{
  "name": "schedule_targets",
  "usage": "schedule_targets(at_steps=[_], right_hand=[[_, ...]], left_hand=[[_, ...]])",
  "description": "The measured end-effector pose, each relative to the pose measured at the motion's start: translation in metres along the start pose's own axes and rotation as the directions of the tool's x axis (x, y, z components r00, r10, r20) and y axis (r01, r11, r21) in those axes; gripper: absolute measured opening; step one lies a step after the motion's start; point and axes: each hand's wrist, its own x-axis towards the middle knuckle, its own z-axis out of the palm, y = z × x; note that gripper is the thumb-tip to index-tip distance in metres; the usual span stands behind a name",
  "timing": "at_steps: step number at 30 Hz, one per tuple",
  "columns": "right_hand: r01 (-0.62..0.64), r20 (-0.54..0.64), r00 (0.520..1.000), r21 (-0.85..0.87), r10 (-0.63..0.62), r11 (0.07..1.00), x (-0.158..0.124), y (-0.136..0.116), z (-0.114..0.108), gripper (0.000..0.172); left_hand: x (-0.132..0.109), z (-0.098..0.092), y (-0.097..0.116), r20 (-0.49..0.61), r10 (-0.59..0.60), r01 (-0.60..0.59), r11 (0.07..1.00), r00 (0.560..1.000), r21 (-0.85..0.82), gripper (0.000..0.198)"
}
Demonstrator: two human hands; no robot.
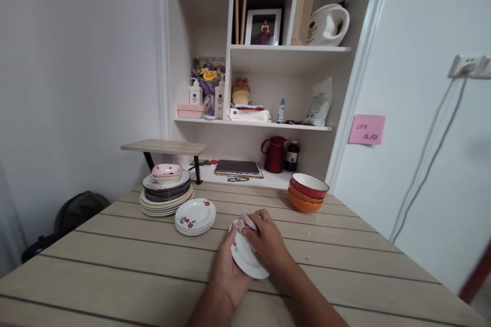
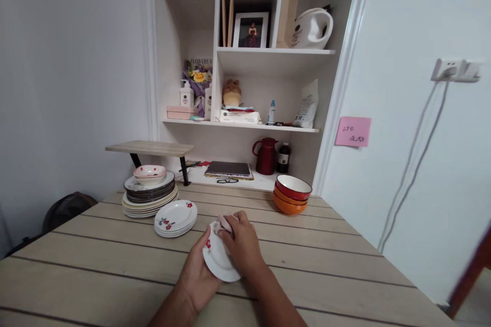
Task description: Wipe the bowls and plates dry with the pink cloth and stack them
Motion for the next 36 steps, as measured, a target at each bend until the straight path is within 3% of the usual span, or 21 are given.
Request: schedule_targets(at_steps=[3, 5, 8, 11, 14, 19, 24, 27, 31, 33, 36], right_hand=[[-0.084, 0.030, 0.996, -0.073, 0.086, 0.994, 0.000, 0.007, -0.002, 0.019], [-0.063, 0.088, 0.994, -0.059, 0.068, 0.996, -0.002, 0.003, -0.004, 0.016], [0.074, 0.214, 0.973, 0.052, -0.083, 0.996, -0.006, -0.013, -0.010, 0.016], [0.188, 0.288, 0.928, 0.185, -0.236, 0.965, -0.010, -0.031, -0.014, 0.021], [0.203, 0.216, 0.942, 0.241, -0.256, 0.949, -0.011, -0.038, -0.014, 0.022], [0.103, 0.017, 0.994, 0.100, -0.105, 0.990, -0.004, -0.018, -0.004, 0.031], [-0.034, 0.004, 0.999, -0.028, 0.034, 0.999, 0.000, 0.001, -0.001, 0.028], [0.020, 0.099, 0.995, 0.014, -0.021, 1.000, -0.003, -0.005, -0.005, 0.030], [0.178, 0.213, 0.955, 0.140, -0.205, 0.974, -0.007, -0.022, -0.010, 0.030], [0.212, 0.187, 0.952, 0.170, -0.243, 0.962, -0.008, -0.027, -0.010, 0.033], [0.184, 0.055, 0.980, 0.133, -0.193, 0.974, -0.005, -0.024, -0.006, 0.037]], left_hand=[[0.002, -0.003, 0.005, -0.067, 0.073, -0.075, 0.997, 0.995, -0.022, 0.042], [0.003, -0.004, 0.011, -0.083, 0.153, -0.158, 0.986, 0.985, -0.055, 0.039], [0.003, -0.004, 0.019, -0.065, 0.248, -0.254, 0.961, 0.967, -0.108, 0.034], [0.003, -0.004, 0.020, -0.030, 0.243, -0.245, 0.961, 0.970, -0.125, 0.032], [0.002, -0.003, 0.013, 0.027, 0.153, -0.150, 0.984, 0.988, -0.098, 0.031], [0.003, -0.002, 0.001, 0.057, 0.011, -0.009, 0.999, 0.998, -0.040, 0.036], [0.005, -0.005, 0.008, -0.026, 0.103, -0.104, 0.994, 0.994, -0.044, 0.039], [0.005, -0.006, 0.016, -0.013, 0.209, -0.209, 0.973, 0.978, -0.101, 0.036], [0.003, -0.005, 0.019, 0.031, 0.258, -0.252, 0.959, 0.966, -0.131, 0.033], [0.003, -0.004, 0.016, 0.066, 0.235, -0.226, 0.967, 0.970, -0.120, 0.031], [0.003, -0.003, 0.009, 0.090, 0.155, -0.147, 0.985, 0.984, -0.091, 0.029]])
